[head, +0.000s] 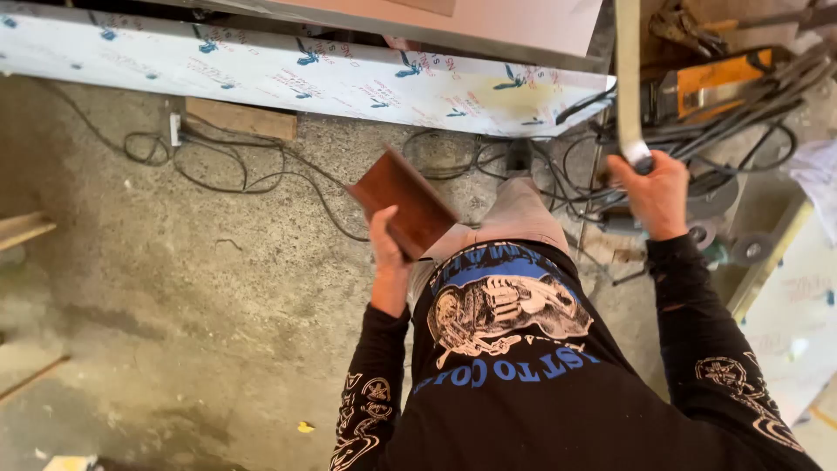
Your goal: The person holds a small wooden block against the edge of a metal sheet on the workbench and uses a flat file by hand to file and smooth the metal edge, repositioning the block and the sheet as they work along the edge.
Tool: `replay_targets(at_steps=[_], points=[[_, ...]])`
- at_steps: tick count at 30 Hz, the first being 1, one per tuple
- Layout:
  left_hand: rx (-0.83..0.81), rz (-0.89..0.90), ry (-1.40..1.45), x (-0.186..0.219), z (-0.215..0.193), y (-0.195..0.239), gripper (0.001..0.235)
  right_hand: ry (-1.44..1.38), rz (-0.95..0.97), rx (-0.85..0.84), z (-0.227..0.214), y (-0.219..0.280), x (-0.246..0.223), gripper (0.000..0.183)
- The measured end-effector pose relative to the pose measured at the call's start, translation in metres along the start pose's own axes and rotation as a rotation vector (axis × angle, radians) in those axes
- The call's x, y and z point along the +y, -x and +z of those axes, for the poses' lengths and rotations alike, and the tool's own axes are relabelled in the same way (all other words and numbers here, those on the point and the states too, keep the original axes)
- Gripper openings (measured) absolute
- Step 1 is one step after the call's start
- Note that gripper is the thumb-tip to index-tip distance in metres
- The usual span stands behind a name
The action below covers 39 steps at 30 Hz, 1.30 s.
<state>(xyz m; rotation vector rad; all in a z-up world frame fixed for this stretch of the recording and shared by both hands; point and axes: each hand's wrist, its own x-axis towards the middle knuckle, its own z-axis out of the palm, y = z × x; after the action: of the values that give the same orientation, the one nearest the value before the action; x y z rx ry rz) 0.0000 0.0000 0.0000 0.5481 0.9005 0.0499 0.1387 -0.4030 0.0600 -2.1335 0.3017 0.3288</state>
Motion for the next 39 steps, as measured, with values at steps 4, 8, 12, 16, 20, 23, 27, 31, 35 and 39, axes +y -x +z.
replay_targets(at_steps=[4, 8, 12, 16, 20, 23, 27, 31, 35, 39], points=[[0.177, 0.235, -0.082, -0.06, 0.09, -0.011, 0.071, 0.02, -0.009, -0.266, 0.018, -0.039, -0.038, 0.035], [0.227, 0.203, 0.055, -0.118, 0.116, -0.026, 0.073, -0.123, -0.019, -0.533, 0.025, -0.061, -0.076, 0.043], [0.189, 0.222, 0.121, -0.137, 0.153, 0.001, 0.072, -0.065, -0.087, -0.639, 0.026, -0.065, -0.058, 0.042], [0.241, 0.327, 0.017, -0.134, 0.19, 0.003, 0.073, 0.007, -0.124, -0.541, 0.037, -0.081, -0.016, 0.034], [0.192, 0.25, -0.004, -0.171, 0.173, -0.019, 0.056, -0.04, -0.234, -0.42, 0.026, -0.083, -0.016, 0.028], [0.135, 0.103, 0.108, -0.178, 0.176, -0.045, 0.055, 0.029, -0.344, -0.411, 0.013, -0.093, -0.032, 0.026], [0.011, -0.15, 0.275, -0.153, 0.193, -0.05, 0.065, 0.24, -0.533, -0.45, -0.002, -0.101, -0.047, 0.025], [-0.1, -0.178, 0.293, -0.16, 0.193, -0.066, 0.072, 0.24, -0.592, -0.542, -0.008, -0.107, -0.054, 0.026], [-0.14, -0.191, 0.217, -0.163, 0.196, -0.075, 0.075, 0.353, -0.69, -0.51, -0.009, -0.11, -0.05, 0.021], [-0.158, -0.331, 0.189, -0.191, 0.182, -0.097, 0.064, 0.43, -0.882, -0.523, -0.014, -0.113, -0.037, 0.028]])
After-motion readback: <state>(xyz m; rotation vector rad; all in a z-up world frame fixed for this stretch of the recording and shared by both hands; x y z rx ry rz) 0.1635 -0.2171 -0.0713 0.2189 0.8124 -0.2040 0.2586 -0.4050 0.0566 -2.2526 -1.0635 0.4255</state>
